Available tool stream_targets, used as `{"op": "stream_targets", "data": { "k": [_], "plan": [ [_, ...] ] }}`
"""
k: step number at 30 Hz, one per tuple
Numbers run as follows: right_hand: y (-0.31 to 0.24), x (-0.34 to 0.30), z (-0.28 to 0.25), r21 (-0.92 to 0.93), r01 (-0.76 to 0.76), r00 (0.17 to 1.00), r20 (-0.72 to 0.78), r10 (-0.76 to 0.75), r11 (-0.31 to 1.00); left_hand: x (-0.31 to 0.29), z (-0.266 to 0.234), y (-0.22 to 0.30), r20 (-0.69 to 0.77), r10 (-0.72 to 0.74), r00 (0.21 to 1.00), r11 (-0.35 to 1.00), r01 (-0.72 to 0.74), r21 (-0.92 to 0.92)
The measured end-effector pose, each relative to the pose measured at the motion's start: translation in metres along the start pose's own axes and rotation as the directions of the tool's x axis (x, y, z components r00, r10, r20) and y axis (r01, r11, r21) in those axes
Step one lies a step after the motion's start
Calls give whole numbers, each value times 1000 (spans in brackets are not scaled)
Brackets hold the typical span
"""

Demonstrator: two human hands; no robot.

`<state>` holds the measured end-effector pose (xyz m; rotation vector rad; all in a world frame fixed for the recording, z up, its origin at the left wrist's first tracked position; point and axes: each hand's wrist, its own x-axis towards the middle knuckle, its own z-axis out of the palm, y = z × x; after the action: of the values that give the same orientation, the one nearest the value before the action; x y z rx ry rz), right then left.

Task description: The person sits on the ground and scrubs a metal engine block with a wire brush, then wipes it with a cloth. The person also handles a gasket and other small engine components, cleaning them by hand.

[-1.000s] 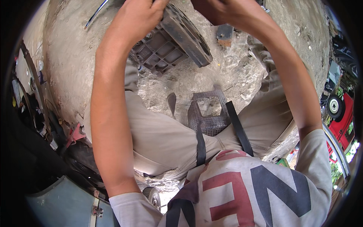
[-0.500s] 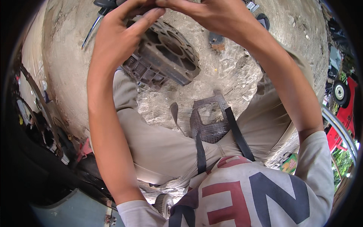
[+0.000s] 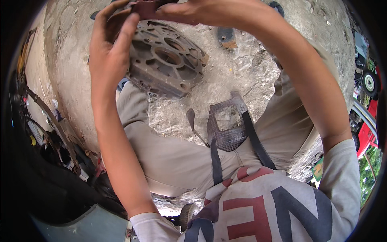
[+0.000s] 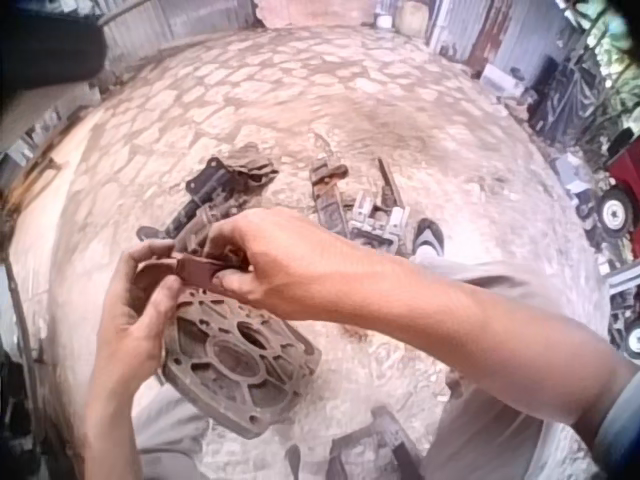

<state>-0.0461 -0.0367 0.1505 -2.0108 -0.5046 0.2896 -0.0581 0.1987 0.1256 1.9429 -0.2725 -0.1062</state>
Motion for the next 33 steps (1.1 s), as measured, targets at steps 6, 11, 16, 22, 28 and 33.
{"op": "stream_targets", "data": {
  "k": [6, 11, 16, 22, 28, 33],
  "plan": [
    [-4, 2, 0, -310, -30, 953, 278, 121, 950, 7, 13, -21, 3, -27, 1000, 999, 27, -41],
    [21, -10, 17, -342, 102, 888, 455, 70, 934, 14, 15, -31, -89, -105, 990, 994, 107, 23],
    [23, -16, 37, -296, 150, 913, 408, -17, 943, 7, 13, -19, -114, -25, 993, 984, 44, 174],
    [42, -16, 58, -441, 313, 929, 324, -176, 841, 13, 3, -38, -29, -105, 994, 993, 104, -53],
    [48, -24, 69, -542, 298, 954, 168, -246, 786, -4, 11, -4, -114, 8, 993, 988, 9, 155],
    [35, -23, 65, -549, 292, 946, 285, -153, 784, -3, 11, -10, -124, -81, 989, 986, 98, 137]
  ]
}}
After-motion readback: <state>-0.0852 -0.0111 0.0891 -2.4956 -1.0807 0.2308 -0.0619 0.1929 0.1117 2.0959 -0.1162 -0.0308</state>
